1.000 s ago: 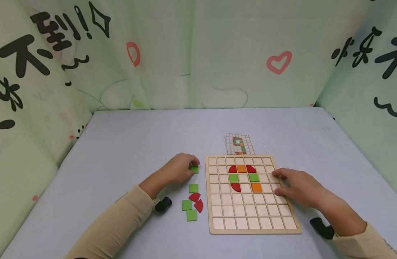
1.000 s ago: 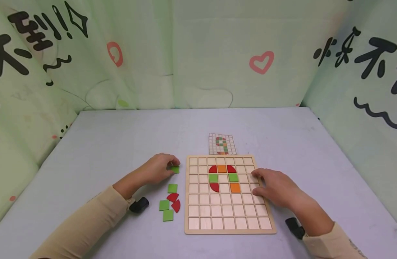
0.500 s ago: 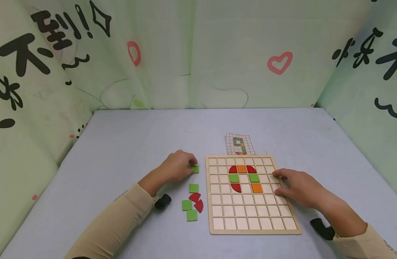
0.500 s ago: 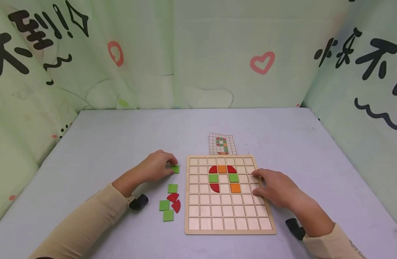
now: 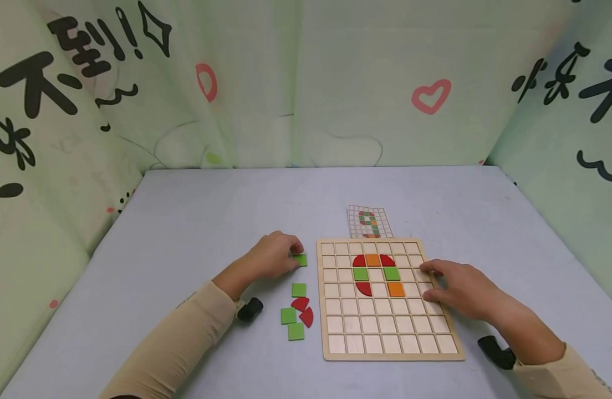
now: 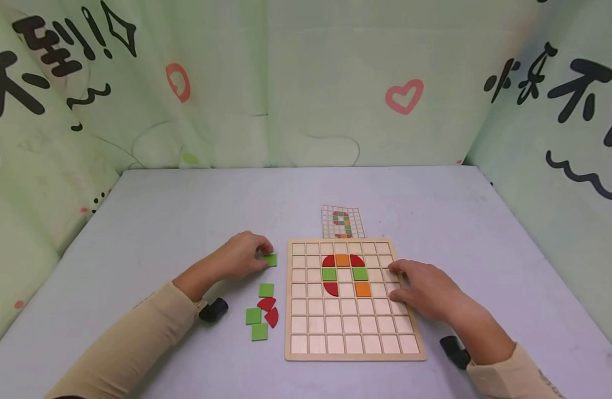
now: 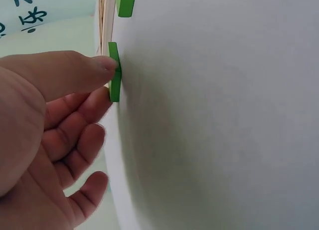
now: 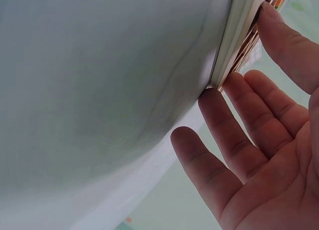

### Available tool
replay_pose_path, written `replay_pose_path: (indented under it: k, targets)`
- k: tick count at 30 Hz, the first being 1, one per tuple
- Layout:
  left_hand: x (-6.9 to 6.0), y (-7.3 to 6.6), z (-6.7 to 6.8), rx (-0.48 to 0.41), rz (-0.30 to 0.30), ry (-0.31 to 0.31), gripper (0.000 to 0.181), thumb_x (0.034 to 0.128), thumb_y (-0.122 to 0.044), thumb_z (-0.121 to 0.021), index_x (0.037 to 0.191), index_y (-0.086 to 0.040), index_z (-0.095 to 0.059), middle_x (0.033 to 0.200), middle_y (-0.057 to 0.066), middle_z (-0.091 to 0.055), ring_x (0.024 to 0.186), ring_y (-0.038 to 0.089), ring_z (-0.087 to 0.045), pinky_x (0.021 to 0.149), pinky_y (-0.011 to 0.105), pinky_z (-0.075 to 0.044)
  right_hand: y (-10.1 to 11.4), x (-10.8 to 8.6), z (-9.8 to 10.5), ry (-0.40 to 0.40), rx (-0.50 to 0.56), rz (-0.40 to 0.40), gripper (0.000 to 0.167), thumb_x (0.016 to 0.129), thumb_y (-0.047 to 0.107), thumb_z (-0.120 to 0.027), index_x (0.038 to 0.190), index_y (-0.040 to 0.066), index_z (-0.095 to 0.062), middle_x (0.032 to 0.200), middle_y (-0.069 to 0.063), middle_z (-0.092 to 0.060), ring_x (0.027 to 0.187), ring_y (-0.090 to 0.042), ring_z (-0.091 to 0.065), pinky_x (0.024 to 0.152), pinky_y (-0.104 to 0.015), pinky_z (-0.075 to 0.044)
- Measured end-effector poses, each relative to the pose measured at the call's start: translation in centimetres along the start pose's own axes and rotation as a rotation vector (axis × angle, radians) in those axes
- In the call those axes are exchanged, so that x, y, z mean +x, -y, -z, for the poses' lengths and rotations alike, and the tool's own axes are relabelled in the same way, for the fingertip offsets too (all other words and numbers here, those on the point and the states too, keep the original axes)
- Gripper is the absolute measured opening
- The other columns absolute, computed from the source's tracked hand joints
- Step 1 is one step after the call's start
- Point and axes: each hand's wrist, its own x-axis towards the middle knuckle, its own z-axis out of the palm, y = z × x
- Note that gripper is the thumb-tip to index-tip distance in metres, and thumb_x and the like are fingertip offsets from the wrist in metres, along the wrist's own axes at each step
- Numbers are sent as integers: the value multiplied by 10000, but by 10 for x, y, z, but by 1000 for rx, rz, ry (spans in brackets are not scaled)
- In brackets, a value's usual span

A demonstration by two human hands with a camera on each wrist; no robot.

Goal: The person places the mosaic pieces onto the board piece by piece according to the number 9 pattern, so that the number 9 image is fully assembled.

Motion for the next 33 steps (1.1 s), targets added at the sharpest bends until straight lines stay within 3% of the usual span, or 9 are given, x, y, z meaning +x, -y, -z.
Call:
replay_pose_path:
  k: [9, 17, 33]
  targets:
    - [0, -4, 1, 61, -46, -23, 245, 883, -201, -770, 1105, -106, -726, 978, -29, -681, 935, 165, -539, 835, 312, -485, -1, 0, 0, -1, -3, 4, 614, 857, 290, -796, 1329, -28, -566, 1221, -236, -620, 1148, -447, -551, 942, -606, -429]
    - [-1, -17, 7, 68, -90, -18, 228, 894, -183, -731, 1110, -110, -728, 1014, -30, -696, 983, 176, -554, 872, 336, -476, -1, 0, 0, -1, 0, 8, 612, 854, 291, -799, 1325, -25, -569, 1215, -228, -623, 1143, -441, -555, 937, -599, -433]
    - [4, -49, 2, 101, -153, -3, 231, 902, -209, -720, 1122, -141, -731, 1006, -62, -692, 935, 139, -523, 846, 297, -453, 0, 0, 0, 3, -2, 3, 614, 853, 293, -799, 1328, -20, -568, 1221, -227, -617, 1138, -438, -553, 934, -599, -436]
